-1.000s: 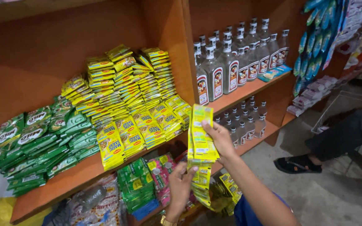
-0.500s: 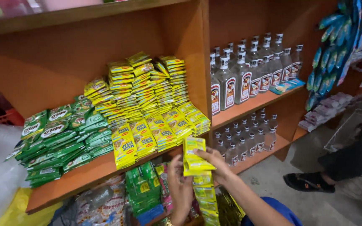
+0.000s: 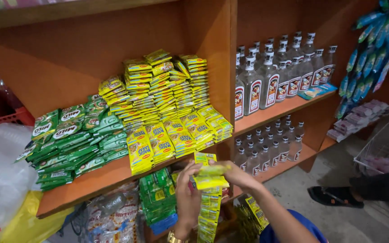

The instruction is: Organizing and folding strips of seasoning sachets on a store shelf.

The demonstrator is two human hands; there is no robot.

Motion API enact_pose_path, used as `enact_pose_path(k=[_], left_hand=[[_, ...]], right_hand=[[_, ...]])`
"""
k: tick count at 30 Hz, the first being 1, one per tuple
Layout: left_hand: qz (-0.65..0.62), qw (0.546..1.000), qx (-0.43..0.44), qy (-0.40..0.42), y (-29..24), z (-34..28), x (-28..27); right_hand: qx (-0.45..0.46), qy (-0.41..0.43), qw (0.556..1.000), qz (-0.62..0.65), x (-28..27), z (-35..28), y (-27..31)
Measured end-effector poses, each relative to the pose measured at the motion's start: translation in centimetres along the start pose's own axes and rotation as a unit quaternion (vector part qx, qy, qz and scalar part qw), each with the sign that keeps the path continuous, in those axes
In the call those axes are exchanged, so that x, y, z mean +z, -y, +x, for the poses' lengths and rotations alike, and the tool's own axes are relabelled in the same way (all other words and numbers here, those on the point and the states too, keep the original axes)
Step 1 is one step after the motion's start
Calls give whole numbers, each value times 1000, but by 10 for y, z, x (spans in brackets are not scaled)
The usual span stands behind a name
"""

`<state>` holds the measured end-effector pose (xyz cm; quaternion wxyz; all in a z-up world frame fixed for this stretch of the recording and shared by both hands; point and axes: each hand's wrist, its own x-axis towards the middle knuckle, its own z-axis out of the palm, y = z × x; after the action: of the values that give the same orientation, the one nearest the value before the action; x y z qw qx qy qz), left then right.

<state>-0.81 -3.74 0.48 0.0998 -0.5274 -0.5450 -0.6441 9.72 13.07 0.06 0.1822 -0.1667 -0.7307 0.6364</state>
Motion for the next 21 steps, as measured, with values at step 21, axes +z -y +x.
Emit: enact_pose_path(k=[21], left_hand=[[-55,984,-165,35,-5,-18,31]], right_hand=[[-211,-164,958,103,58,-5,8]])
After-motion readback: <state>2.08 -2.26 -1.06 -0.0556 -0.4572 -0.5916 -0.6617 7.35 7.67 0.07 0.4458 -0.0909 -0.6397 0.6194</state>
